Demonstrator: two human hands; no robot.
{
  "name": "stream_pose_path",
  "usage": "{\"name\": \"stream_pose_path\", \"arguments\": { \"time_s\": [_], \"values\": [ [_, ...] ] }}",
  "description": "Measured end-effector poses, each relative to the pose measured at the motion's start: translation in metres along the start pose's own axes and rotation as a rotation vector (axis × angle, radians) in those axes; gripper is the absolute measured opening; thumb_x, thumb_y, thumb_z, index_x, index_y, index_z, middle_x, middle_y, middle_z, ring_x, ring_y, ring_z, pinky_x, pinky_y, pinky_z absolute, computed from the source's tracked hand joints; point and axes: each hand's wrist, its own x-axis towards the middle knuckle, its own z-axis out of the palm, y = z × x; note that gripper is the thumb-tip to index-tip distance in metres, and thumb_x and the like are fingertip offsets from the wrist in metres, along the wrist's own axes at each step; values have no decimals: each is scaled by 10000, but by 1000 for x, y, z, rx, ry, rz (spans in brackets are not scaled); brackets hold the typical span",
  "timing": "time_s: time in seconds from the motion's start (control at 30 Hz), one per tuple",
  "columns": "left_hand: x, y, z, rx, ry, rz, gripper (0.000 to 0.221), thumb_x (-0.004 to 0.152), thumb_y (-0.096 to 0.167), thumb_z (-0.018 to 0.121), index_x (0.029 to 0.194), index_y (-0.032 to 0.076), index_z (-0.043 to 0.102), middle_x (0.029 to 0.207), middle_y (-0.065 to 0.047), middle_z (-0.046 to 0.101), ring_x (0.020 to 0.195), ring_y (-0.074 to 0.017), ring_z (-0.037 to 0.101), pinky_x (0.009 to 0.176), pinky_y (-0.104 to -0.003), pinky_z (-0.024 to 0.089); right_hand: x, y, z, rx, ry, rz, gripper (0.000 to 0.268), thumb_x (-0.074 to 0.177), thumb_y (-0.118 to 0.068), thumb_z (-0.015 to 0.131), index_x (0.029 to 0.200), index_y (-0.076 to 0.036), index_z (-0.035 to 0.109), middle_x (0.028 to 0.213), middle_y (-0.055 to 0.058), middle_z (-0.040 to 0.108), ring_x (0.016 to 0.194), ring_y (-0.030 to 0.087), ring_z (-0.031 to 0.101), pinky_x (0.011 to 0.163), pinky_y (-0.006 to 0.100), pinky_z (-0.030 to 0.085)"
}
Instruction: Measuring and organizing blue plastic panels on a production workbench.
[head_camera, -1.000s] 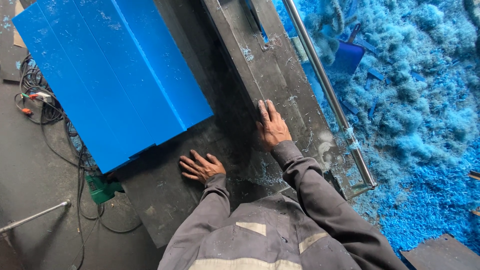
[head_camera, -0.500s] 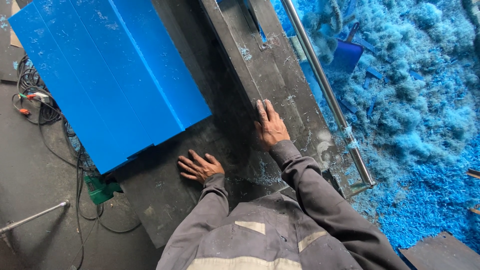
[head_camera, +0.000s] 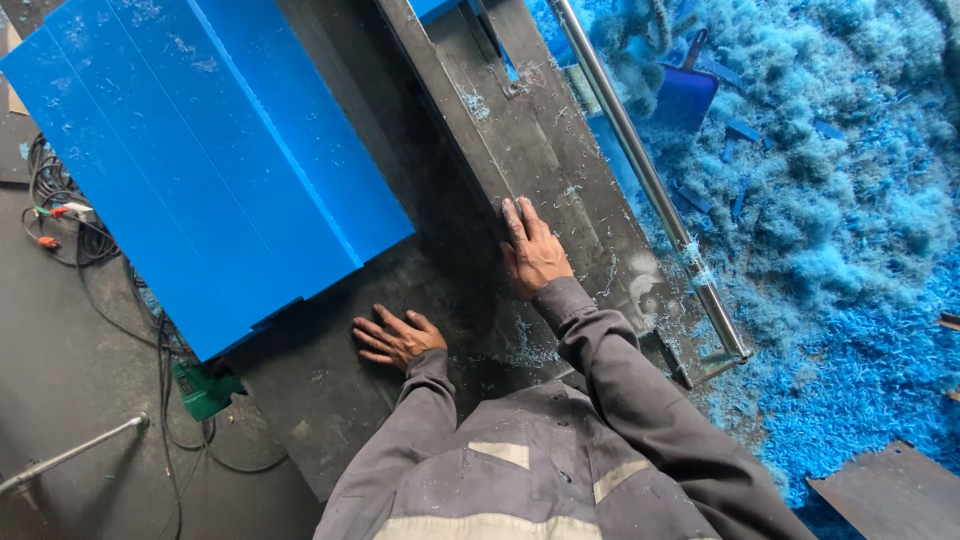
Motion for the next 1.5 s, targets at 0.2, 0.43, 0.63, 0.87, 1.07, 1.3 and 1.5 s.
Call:
{"name": "stream_pose_path", "arguments": {
  "time_s": [0.2, 0.43, 0.63, 0.87, 1.07, 1.3, 1.5],
  "values": [
    [2, 1, 2, -10, 23, 10, 556, 990, 312, 508, 1477, 43, 501, 1564, -323, 363, 1480, -501, 303, 1149, -709, 156, 4, -3, -7, -6, 29, -13, 773, 969, -257, 656, 1645, -192, 287, 1560, 203, 390, 1265, 434, 569, 839, 569, 599],
    [0, -1, 3, 4, 18, 9, 558, 1005, 336, 481, 1481, 45, 498, 1553, -320, 375, 1473, -505, 310, 1146, -708, 161, 3, -3, -8, -9, 12, -27, 767, 976, -252, 651, 1644, -182, 282, 1562, 210, 375, 1271, 432, 565, 836, 555, 605],
    [-1, -2, 5, 1, 3, 2, 565, 1004, 347, 475, 1488, 57, 492, 1566, -315, 364, 1478, -501, 301, 1145, -706, 157, 3, 0, -3, -5, 8, -31, 767, 982, -264, 638, 1651, -190, 268, 1569, 208, 362, 1282, 431, 557, 833, 552, 604],
    [-1, -3, 6, -2, -10, 0, 566, 1012, 353, 456, 1495, 58, 481, 1567, -315, 359, 1482, -503, 292, 1147, -704, 145, 3, 3, 1, -7, 15, -30, 763, 978, -262, 646, 1646, -188, 284, 1574, 204, 367, 1274, 426, 565, 832, 546, 602],
    [0, -2, 5, 1, -5, -1, 570, 1001, 346, 480, 1493, 59, 480, 1563, -316, 363, 1481, -504, 293, 1145, -711, 144, 3, 0, -3, -10, 24, -26, 756, 983, -266, 639, 1646, -192, 284, 1571, 200, 370, 1273, 424, 566, 829, 537, 602],
    [0, -1, 4, -2, 4, 1, 569, 1002, 339, 479, 1497, 60, 479, 1559, -321, 366, 1471, -510, 306, 1142, -710, 152, 4, -1, -5, 3, 25, -35, 751, 986, -265, 639, 1644, -183, 286, 1566, 216, 375, 1268, 437, 566, 822, 550, 603],
    [0, -1, 5, 4, 9, 5, 567, 1011, 345, 472, 1503, 62, 478, 1560, -321, 366, 1472, -510, 303, 1142, -709, 152, 3, -3, -7, -11, 27, -34, 753, 987, -262, 644, 1644, -184, 285, 1561, 217, 382, 1267, 438, 569, 821, 547, 603]
  ]
}}
